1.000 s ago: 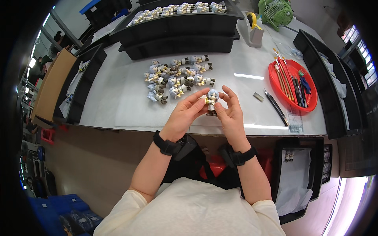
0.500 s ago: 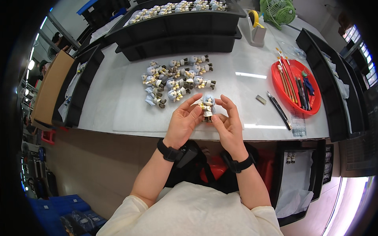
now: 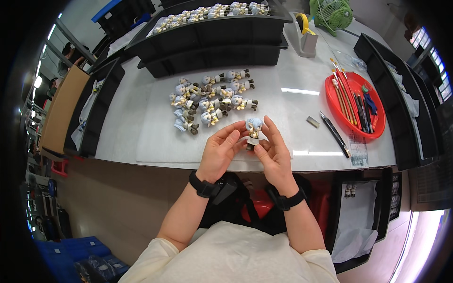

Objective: Assembling small plastic figurines by attaching heads, limbs, and accessories.

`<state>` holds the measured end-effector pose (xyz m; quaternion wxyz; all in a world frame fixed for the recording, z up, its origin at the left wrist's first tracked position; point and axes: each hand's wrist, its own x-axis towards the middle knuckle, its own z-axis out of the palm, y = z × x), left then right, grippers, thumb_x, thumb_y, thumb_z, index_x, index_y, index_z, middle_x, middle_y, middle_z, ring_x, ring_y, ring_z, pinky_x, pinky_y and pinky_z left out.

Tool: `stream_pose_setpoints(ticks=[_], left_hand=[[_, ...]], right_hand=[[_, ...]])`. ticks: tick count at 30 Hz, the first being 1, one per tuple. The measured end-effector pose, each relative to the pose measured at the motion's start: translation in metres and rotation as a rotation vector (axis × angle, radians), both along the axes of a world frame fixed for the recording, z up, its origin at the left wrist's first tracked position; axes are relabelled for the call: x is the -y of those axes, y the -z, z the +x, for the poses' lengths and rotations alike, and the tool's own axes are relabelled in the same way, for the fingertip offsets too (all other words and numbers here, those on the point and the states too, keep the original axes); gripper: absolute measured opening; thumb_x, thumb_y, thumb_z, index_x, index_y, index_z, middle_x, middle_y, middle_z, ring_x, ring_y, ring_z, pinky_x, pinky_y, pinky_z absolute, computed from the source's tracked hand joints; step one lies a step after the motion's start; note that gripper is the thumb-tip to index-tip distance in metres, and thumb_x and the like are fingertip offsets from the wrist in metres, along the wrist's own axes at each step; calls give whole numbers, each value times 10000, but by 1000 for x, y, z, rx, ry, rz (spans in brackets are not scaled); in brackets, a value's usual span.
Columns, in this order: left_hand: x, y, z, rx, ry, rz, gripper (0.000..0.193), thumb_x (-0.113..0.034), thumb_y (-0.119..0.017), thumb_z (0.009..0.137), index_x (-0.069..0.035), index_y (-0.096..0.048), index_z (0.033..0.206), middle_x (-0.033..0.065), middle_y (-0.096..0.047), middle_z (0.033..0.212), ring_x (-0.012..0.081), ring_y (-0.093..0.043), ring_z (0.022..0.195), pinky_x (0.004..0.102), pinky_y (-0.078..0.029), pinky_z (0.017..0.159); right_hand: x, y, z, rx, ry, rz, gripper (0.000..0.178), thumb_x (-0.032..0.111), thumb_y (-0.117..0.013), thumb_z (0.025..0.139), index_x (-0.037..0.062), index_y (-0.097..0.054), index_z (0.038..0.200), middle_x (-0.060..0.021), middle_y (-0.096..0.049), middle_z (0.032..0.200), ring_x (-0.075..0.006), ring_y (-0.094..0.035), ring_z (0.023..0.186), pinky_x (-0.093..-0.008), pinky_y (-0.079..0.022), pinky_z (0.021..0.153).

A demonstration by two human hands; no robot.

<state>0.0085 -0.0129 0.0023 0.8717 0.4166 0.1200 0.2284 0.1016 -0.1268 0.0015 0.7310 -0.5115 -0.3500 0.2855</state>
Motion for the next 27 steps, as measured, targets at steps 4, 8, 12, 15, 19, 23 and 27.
stream_pose_setpoints(ticks=[4, 8, 12, 15, 19, 23, 27], left_hand=[[0, 2, 0, 28, 0, 26, 292, -95, -479, 874, -7, -486, 1152, 96, -523, 1120, 171, -496, 1025, 286, -439, 818], [-1, 3, 1, 40, 4, 37, 291, -86, -475, 874, -7, -485, 1154, 95, -528, 1108, 167, -505, 1005, 278, -449, 796], [0, 2, 0, 10, -13, 29, 294, -87, -477, 874, -6, -483, 1156, 92, -530, 1100, 164, -507, 1001, 279, -447, 800], [0, 3, 1, 5, -12, 38, 313, -101, -470, 880, -6, -460, 1178, 87, -531, 1096, 155, -516, 986, 275, -446, 802], [0, -1, 1, 31, 5, 19, 351, -125, -454, 891, -8, -410, 1218, 86, -530, 1087, 147, -529, 963, 275, -445, 817], [0, -1, 1, 48, 15, 12, 360, -135, -443, 896, -9, -395, 1229, 90, -522, 1093, 148, -529, 964, 277, -444, 829], [0, -4, 0, 34, -4, -25, 352, -107, -443, 893, 2, -394, 1224, 82, -535, 1069, 135, -532, 934, 277, -452, 805]], right_hand=[[1, -4, 1, -105, -55, 10, 608, -21, -446, 833, 58, -151, 1359, -168, -411, 1227, -141, -535, 864, -249, -460, 712], [2, -4, 4, -147, -84, 28, 627, 16, -463, 837, 59, -127, 1364, -175, -434, 1218, -151, -546, 828, -245, -451, 676], [1, -6, -1, -103, -36, 28, 627, -33, -449, 831, 69, -135, 1364, -181, -391, 1259, -129, -541, 857, -230, -459, 692], [0, -7, -2, -19, 35, -12, 665, -39, -503, 806, 63, -149, 1360, -179, -374, 1272, -111, -532, 848, -220, -460, 713], [-1, -8, -2, 16, 10, 10, 711, -53, -566, 767, 51, -173, 1351, -169, -360, 1279, -94, -521, 827, -213, -463, 730], [-1, -6, -2, 22, 4, 41, 713, -49, -596, 753, 41, -199, 1339, -156, -351, 1283, -93, -515, 826, -215, -470, 725], [-2, -4, -4, 5, 32, 39, 689, -39, -615, 746, 33, -238, 1319, -149, -348, 1277, -94, -506, 833, -210, -472, 713]])
